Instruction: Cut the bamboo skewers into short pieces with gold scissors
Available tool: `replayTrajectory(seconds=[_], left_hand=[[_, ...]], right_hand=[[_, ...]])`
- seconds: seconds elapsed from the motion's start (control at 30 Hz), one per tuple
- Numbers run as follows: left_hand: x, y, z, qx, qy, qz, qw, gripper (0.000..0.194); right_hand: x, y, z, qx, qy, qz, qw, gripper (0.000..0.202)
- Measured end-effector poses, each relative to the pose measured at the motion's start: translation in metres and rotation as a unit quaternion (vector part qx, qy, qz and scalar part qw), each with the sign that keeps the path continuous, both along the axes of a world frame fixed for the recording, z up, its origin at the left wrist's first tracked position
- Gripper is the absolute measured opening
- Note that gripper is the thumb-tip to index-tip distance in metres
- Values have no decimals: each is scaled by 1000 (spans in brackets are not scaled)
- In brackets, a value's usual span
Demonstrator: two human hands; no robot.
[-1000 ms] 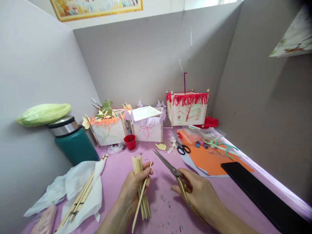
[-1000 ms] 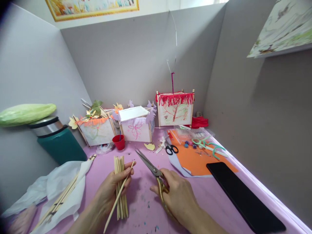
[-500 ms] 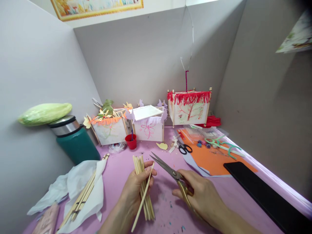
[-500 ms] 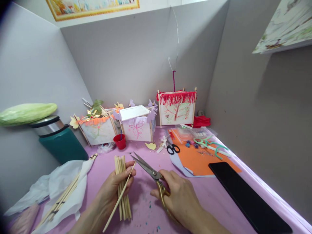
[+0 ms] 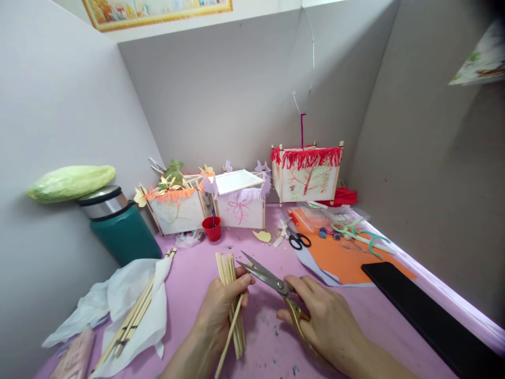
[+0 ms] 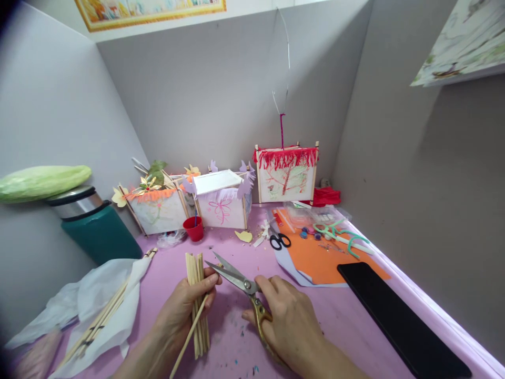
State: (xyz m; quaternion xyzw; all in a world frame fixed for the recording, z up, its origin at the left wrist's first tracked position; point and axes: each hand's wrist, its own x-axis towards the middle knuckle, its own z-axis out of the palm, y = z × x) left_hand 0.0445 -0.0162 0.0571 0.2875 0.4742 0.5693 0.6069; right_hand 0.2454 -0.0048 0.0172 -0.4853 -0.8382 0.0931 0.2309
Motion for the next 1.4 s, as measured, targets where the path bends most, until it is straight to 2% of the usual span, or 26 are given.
replayTrajectory(seconds=[0.13,0.37,0.5,0.67,0.87,1.17,1.4], left_hand=[[0,0,-2,-6,17,4,1000,21],[-6,0,-10,-4,23,-3,1000,21],[-7,1,-9,-20,18,-2,1000,28],[-5,2,-6,-27,16,18,999,37],[-7,5,-11,-65,-20,18,998,28],[-4,6,-9,-61,-39,17,997,22],[-9,8,-10,-44,-36,13,998,22]], right_hand=[[0,0,2,3,-4,4,1000,41],[-3,-1,5,-36,23,12,999,20],[-3,0,1,-37,33,18,999,13],[-4,1,-1,-40,36,12,998,12],[-4,3,3,-50,24,6,998,13],[-3,3,0,-50,18,-4,999,13],[-2,-3,-1,-1,37,-16,999,28]])
